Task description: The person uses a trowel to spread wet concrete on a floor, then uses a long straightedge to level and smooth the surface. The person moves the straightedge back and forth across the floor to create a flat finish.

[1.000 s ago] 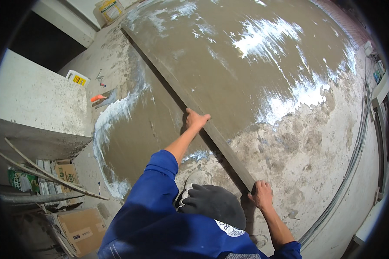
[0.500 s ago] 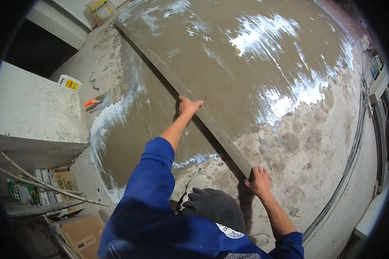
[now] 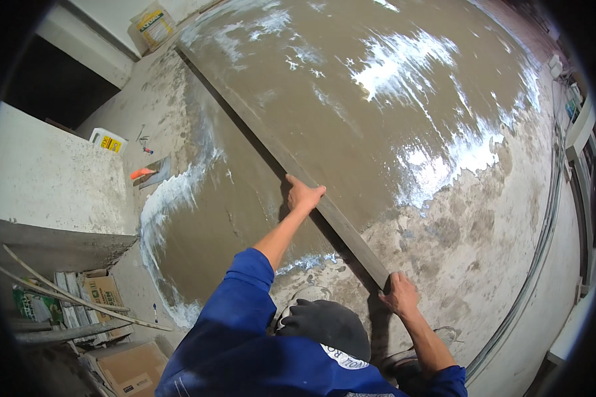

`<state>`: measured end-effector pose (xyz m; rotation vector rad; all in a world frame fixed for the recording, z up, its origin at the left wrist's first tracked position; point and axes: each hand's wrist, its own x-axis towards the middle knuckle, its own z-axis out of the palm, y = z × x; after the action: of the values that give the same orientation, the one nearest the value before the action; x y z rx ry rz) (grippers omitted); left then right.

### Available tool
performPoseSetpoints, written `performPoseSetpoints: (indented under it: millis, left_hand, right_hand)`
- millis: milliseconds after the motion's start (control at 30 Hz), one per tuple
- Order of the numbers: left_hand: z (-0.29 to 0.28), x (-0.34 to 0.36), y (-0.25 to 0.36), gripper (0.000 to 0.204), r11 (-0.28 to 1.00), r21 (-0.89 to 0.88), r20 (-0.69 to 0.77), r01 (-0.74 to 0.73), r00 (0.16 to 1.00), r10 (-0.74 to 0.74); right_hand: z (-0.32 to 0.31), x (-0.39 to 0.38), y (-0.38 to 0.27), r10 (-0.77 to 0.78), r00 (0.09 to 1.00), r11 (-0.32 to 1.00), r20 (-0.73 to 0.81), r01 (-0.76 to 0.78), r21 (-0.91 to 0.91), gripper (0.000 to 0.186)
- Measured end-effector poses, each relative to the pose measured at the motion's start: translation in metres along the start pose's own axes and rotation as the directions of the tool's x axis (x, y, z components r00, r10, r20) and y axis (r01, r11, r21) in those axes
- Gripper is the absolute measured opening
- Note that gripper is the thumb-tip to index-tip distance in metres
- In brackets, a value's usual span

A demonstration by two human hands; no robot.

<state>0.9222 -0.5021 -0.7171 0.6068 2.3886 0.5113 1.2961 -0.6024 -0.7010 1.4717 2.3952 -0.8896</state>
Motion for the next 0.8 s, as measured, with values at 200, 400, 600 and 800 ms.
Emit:
performPoseSetpoints:
  millis: [200,400,600,800]
  left_hand:
    - [-0.017,0.042,0.019,0.124,1.000,-0.016,-0.031,0.008,0.999,-0.009]
    - [-0.033,0.074,0.035,0.125,0.997,-0.069,-0.018,0.018,1.000,-0.020]
    - [-0.044,0.104,0.045,0.125,0.997,-0.076,-0.013,0.002,1.000,-0.003]
    - [-0.030,0.091,0.038,0.121,1.000,-0.028,-0.036,-0.012,0.999,0.011]
  right_hand:
    - [-0.014,0.041,-0.020,-0.014,1.000,0.999,-0.021,0.015,0.045,0.052]
    - [-0.023,0.075,-0.033,-0.053,0.998,0.995,-0.042,0.056,0.077,0.051]
    - [-0.025,0.104,-0.043,-0.066,0.994,0.997,-0.089,0.070,0.042,0.055]
    - [-0.020,0.089,-0.029,-0.086,0.995,0.995,-0.044,0.088,0.056,0.054]
